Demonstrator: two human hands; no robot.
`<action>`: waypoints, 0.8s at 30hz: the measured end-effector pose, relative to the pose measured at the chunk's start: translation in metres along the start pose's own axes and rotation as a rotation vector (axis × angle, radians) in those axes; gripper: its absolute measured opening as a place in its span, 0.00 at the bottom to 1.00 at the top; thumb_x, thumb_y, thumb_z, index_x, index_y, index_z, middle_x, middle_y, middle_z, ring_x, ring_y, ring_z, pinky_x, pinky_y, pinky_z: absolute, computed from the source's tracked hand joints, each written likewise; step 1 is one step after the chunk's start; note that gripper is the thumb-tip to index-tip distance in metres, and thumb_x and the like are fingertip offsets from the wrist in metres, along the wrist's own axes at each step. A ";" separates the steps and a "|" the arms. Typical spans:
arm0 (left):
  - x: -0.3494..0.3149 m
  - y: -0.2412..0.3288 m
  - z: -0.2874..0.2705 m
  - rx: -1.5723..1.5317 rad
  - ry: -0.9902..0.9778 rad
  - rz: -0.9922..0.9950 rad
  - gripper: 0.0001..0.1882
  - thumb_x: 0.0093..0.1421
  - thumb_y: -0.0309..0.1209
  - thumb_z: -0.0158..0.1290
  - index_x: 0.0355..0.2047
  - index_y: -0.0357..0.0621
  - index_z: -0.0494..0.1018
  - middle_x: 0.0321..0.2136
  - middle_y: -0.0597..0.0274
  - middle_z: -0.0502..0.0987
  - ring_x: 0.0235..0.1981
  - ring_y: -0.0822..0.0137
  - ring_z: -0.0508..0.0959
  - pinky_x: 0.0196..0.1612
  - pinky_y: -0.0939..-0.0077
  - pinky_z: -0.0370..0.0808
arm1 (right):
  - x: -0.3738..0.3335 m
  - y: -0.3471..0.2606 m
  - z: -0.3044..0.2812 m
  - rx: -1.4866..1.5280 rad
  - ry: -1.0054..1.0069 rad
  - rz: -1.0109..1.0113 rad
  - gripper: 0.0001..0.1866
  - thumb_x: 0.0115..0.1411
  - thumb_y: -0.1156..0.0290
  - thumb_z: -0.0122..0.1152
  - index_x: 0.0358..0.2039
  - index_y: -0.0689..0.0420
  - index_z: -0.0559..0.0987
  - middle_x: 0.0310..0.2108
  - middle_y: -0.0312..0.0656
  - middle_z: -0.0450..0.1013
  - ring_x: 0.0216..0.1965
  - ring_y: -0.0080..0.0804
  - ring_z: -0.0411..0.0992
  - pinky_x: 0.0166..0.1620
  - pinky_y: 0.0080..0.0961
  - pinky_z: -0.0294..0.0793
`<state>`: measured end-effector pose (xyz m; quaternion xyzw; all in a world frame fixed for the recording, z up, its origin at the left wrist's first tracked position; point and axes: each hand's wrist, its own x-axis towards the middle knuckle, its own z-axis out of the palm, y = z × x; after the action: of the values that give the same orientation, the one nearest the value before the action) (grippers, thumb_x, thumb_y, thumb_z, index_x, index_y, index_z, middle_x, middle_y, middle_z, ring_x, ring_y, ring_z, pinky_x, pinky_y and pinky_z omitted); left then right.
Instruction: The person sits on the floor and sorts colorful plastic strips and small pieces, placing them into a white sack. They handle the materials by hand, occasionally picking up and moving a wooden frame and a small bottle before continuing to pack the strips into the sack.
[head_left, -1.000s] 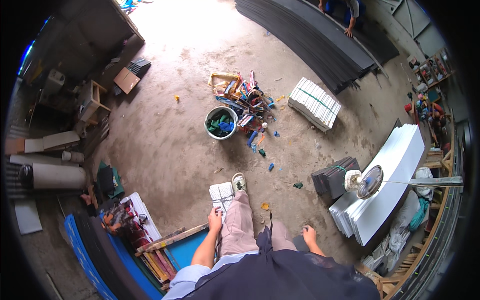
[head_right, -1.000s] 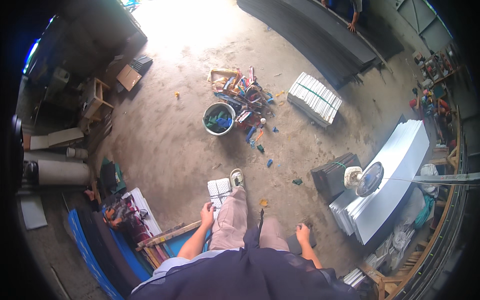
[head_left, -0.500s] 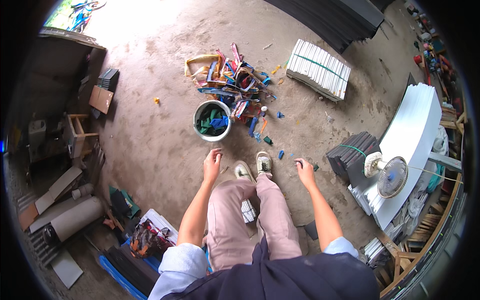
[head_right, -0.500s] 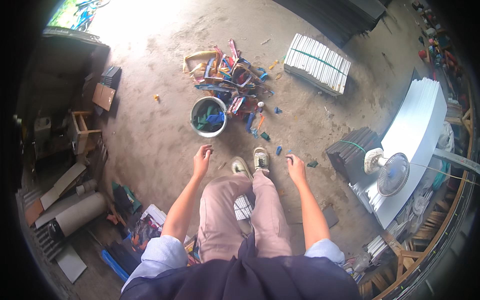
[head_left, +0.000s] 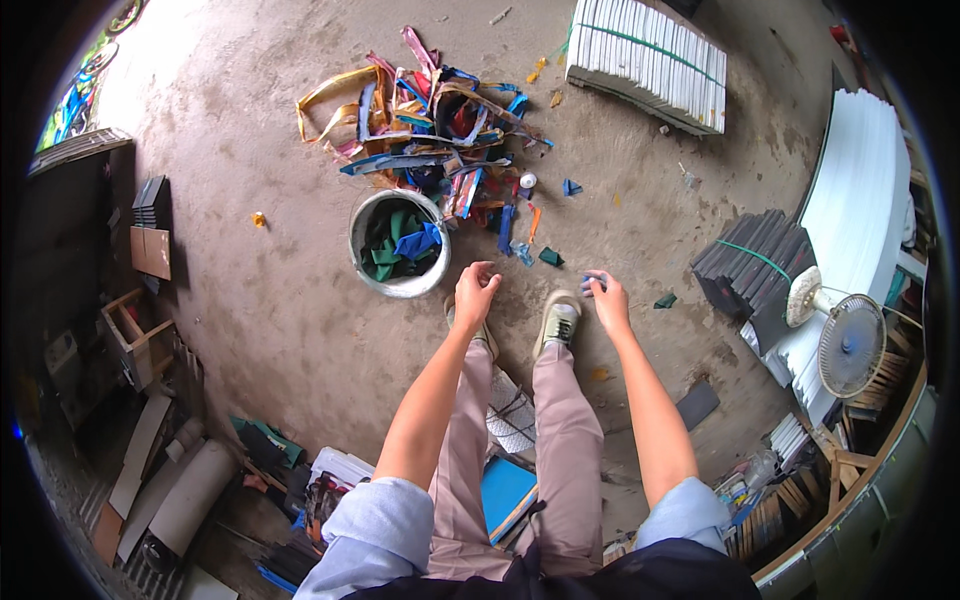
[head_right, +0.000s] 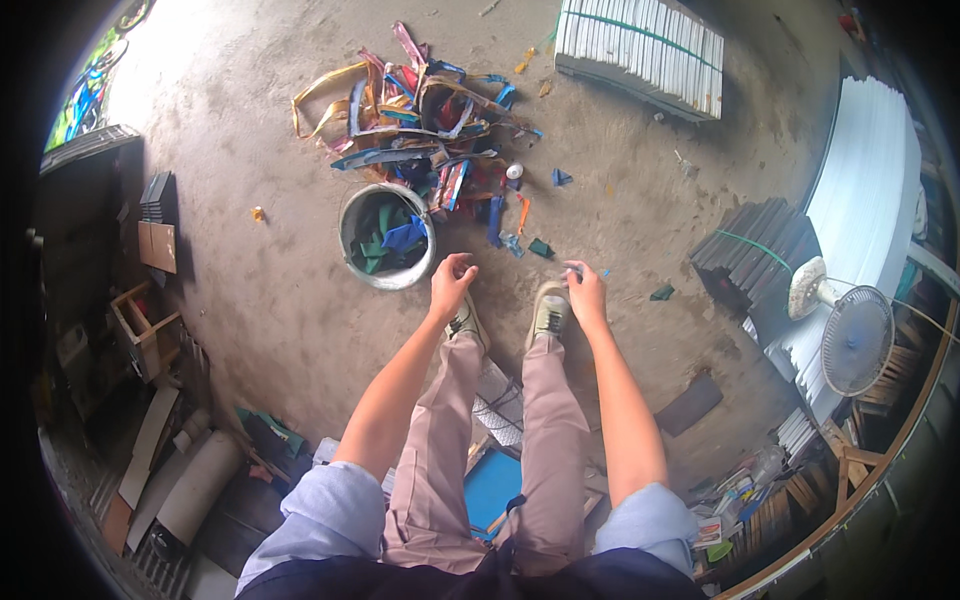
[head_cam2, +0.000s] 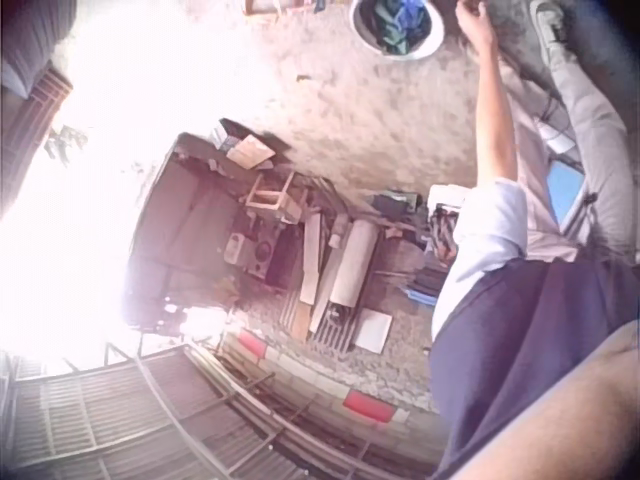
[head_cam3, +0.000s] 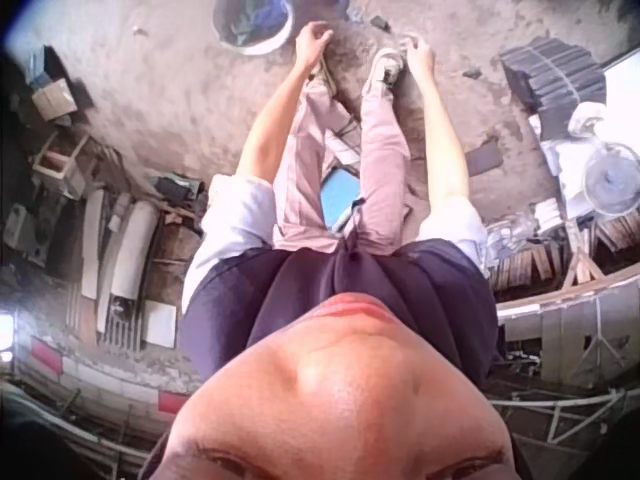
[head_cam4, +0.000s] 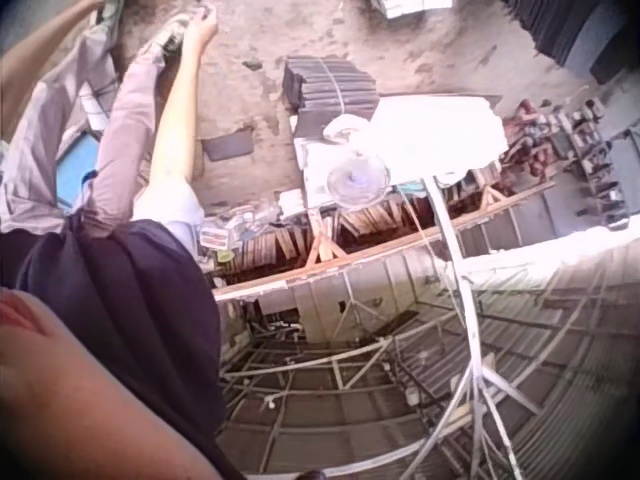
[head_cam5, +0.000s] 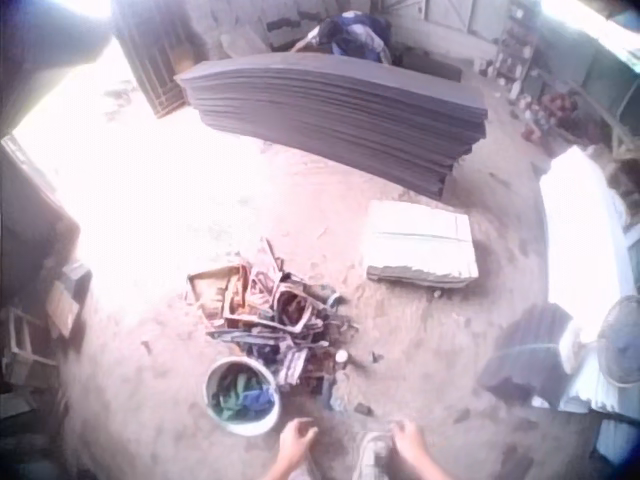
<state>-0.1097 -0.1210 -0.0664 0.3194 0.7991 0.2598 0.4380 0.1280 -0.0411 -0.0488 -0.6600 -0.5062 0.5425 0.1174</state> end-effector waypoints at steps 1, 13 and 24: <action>0.009 -0.010 0.005 -0.001 0.012 0.010 0.17 0.50 0.31 0.57 0.41 0.41 0.71 0.29 0.58 0.73 0.29 0.68 0.75 0.37 0.75 0.71 | 0.007 0.005 0.010 -0.026 -0.014 0.004 0.10 0.57 0.74 0.48 0.37 0.59 0.75 0.27 0.42 0.76 0.26 0.25 0.74 0.32 0.22 0.71; 0.153 -0.107 0.133 0.154 0.144 0.157 0.23 0.46 0.26 0.57 0.42 0.40 0.63 0.38 0.50 0.65 0.41 0.50 0.68 0.43 0.62 0.69 | 0.157 0.116 0.106 -0.176 -0.163 -0.127 0.09 0.56 0.73 0.49 0.36 0.59 0.75 0.28 0.46 0.75 0.31 0.37 0.75 0.36 0.29 0.71; 0.169 -0.140 0.166 0.384 0.391 0.360 0.25 0.45 0.22 0.50 0.46 0.42 0.60 0.38 0.50 0.65 0.42 0.48 0.67 0.43 0.58 0.69 | 0.207 0.129 0.133 -0.315 -0.151 -0.586 0.10 0.57 0.72 0.48 0.37 0.61 0.75 0.30 0.48 0.74 0.34 0.40 0.74 0.38 0.31 0.72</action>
<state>-0.0755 -0.0658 -0.3336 0.4762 0.8333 0.2342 0.1551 0.0656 0.0118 -0.3139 -0.4546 -0.7591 0.4483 0.1272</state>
